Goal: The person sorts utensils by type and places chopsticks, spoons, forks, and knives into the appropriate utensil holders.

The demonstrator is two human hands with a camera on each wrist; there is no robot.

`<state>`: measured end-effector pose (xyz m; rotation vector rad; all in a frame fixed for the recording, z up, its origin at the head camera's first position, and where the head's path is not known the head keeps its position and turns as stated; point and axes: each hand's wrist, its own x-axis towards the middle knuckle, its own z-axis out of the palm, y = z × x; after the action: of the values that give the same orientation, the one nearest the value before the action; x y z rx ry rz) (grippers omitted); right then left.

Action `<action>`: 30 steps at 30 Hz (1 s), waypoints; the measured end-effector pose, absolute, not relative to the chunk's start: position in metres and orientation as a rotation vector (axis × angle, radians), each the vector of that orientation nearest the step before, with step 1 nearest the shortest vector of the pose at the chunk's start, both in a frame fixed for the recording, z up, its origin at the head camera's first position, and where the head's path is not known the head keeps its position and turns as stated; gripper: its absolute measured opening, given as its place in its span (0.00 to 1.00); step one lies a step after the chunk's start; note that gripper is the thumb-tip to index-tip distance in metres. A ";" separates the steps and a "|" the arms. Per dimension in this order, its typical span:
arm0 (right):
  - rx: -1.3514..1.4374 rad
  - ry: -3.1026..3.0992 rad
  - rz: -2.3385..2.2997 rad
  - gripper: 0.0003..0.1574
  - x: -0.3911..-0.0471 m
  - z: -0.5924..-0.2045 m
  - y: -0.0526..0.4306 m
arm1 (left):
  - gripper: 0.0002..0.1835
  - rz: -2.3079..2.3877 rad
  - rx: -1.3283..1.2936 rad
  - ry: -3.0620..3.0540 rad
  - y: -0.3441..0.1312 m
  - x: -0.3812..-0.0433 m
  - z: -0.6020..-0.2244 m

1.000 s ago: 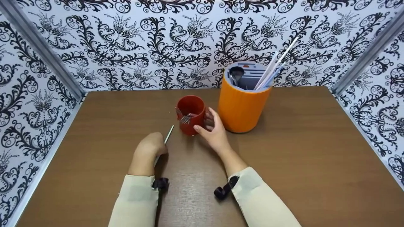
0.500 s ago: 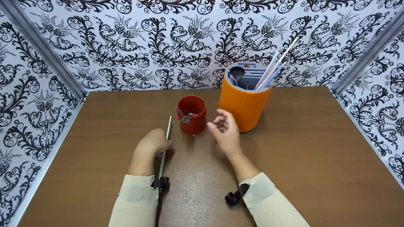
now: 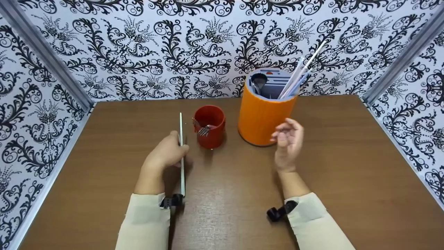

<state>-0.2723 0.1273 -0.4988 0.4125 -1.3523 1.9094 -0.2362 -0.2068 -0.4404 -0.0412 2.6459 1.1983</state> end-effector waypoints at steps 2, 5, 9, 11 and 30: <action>0.368 -1.300 1.867 0.36 -0.278 -0.502 0.134 | 0.15 1.240 -0.036 2.657 -0.208 -0.236 -0.437; 0.270 -1.329 1.790 0.51 -0.285 -0.506 0.140 | 0.12 1.282 -0.025 2.686 -0.208 -0.235 -0.433; 0.138 -1.543 1.708 0.66 -0.287 -0.510 0.146 | 0.10 1.346 -0.018 2.715 -0.206 -0.235 -0.427; 0.085 -1.667 1.707 0.67 -0.288 -0.512 0.149 | 0.10 1.399 -0.028 2.716 -0.205 -0.234 -0.423; 0.087 -2.010 1.848 0.68 -0.302 -0.522 0.159 | 0.10 1.565 0.167 2.863 -0.168 -0.216 -0.393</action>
<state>-0.3023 0.1587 -0.5217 0.0866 -2.0101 1.8476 -0.2158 -0.1676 -0.3932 0.1674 2.8633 1.5647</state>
